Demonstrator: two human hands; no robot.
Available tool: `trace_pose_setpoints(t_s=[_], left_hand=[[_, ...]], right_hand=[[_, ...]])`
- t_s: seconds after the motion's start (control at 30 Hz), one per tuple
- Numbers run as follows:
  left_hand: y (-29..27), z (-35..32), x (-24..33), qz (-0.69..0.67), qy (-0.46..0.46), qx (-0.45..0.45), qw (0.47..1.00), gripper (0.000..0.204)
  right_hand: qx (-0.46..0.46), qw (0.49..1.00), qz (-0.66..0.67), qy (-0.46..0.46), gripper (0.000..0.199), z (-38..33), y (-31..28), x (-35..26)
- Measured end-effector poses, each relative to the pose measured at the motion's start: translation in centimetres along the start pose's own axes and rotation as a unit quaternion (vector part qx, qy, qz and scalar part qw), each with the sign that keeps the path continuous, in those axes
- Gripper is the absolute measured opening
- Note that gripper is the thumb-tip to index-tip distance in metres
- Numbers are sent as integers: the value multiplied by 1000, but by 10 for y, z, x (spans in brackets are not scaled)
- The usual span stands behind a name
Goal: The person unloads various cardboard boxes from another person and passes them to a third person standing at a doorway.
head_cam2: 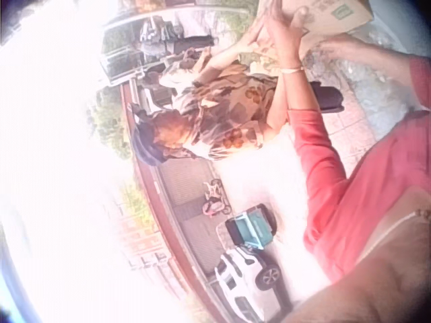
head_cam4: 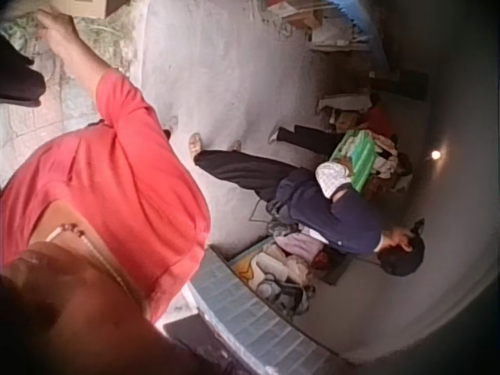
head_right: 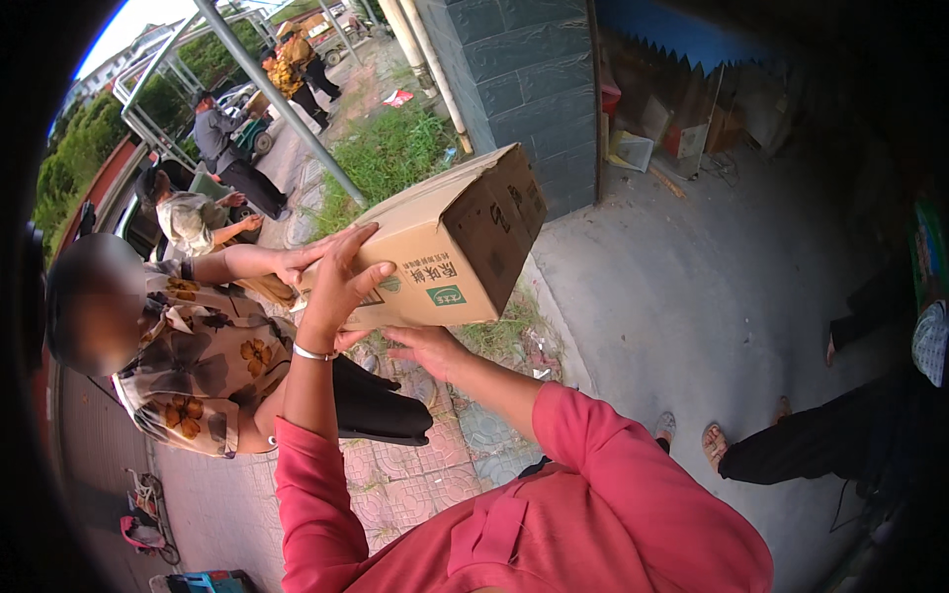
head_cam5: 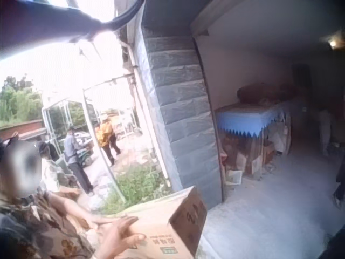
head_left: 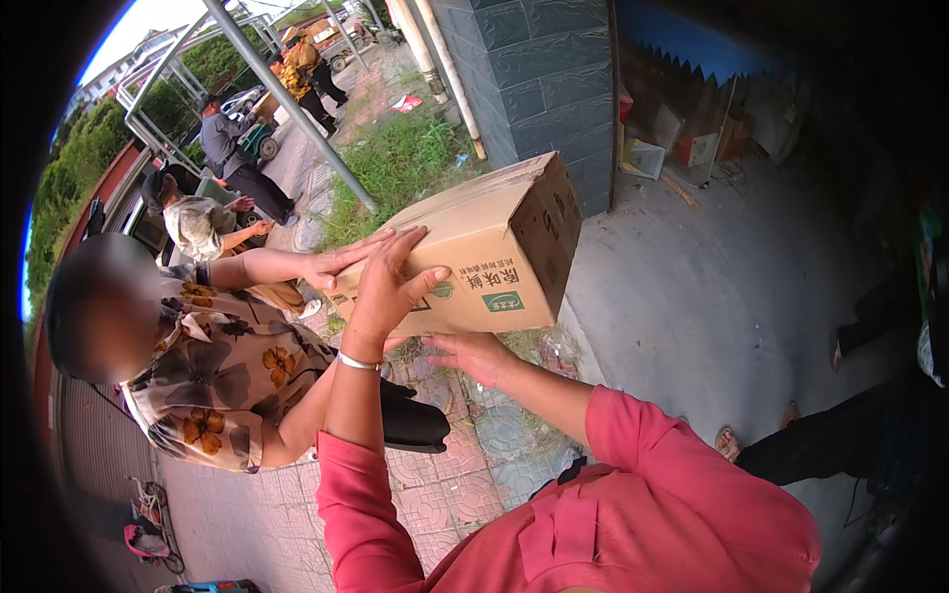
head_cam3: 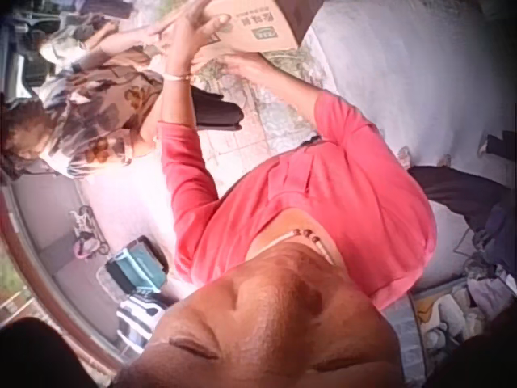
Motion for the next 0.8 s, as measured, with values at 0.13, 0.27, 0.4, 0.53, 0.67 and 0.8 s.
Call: trace_pose_setpoints(t_s=[0.13,0.27,0.4,0.53,0.67,0.8], left_hand=[[24,10,60,57,61,12,996,62],[60,51,136,98,147,-2,984,64],[110,90,214,69,265,-15,962,62],[166,126,291,-9,373,-6,928,62],[220,156,363,-80,453,-19,887,61],[256,167,437,-117,508,-26,853,60]], right_hand=[[5,995,51,-87,48,-44,-9,-9],[5,982,60,-177,44,-99,-28,-46],[56,946,53,-315,48,-177,-47,-78],[143,885,12,-444,51,-278,-81,-118],[230,819,34,-524,48,-363,-102,-146],[272,767,19,-580,48,-439,-123,-154]])
Point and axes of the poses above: each hand's wrist, its own z-axis towards the middle knuckle, its own y-axis out of the palm, x = y × z, the point moved 3 cm from there along z, towards the middle knuckle, and after that the axes turned 12 degrees about y, right-handed, at the moved point
